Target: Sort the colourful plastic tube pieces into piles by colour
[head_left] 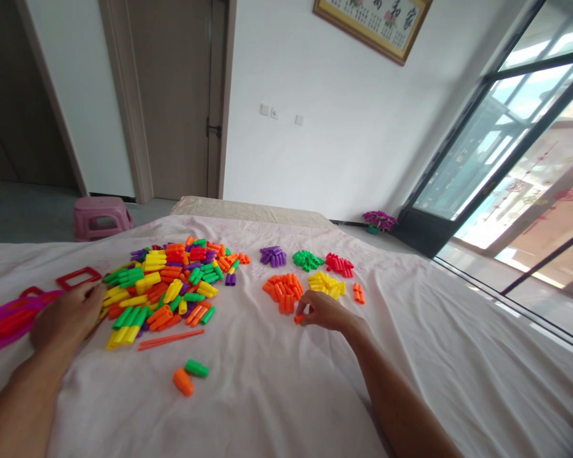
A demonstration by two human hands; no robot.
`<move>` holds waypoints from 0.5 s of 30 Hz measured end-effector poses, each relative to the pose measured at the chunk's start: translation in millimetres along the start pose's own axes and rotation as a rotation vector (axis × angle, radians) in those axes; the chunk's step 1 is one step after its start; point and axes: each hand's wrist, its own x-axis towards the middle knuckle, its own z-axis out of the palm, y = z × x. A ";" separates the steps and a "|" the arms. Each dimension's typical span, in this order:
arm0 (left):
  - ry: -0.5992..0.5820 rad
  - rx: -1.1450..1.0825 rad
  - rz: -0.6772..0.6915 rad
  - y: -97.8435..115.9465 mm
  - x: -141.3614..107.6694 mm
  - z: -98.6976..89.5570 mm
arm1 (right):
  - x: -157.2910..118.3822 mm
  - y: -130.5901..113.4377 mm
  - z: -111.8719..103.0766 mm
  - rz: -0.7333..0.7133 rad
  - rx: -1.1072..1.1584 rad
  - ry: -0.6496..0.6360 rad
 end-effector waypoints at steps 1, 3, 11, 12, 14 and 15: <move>0.001 -0.001 0.005 -0.4 0.4 0.3 | 0.2 -0.1 0.8 -0.002 0.004 -0.003; 0.007 0.000 0.011 -1.0 1.0 0.8 | -0.3 -0.9 -0.9 0.028 0.013 -0.005; -0.011 -0.003 0.000 0.0 1.2 -0.1 | 1.4 2.3 -7.9 0.052 -0.092 0.130; -0.014 0.002 0.003 0.0 1.4 -0.1 | 3.3 2.8 -4.7 0.045 -0.083 0.155; -0.008 0.009 0.002 0.0 1.8 0.1 | 6.9 2.6 3.0 0.040 -0.056 0.200; -0.005 0.010 0.000 -0.1 1.7 0.2 | 8.6 2.0 6.8 0.045 -0.040 0.216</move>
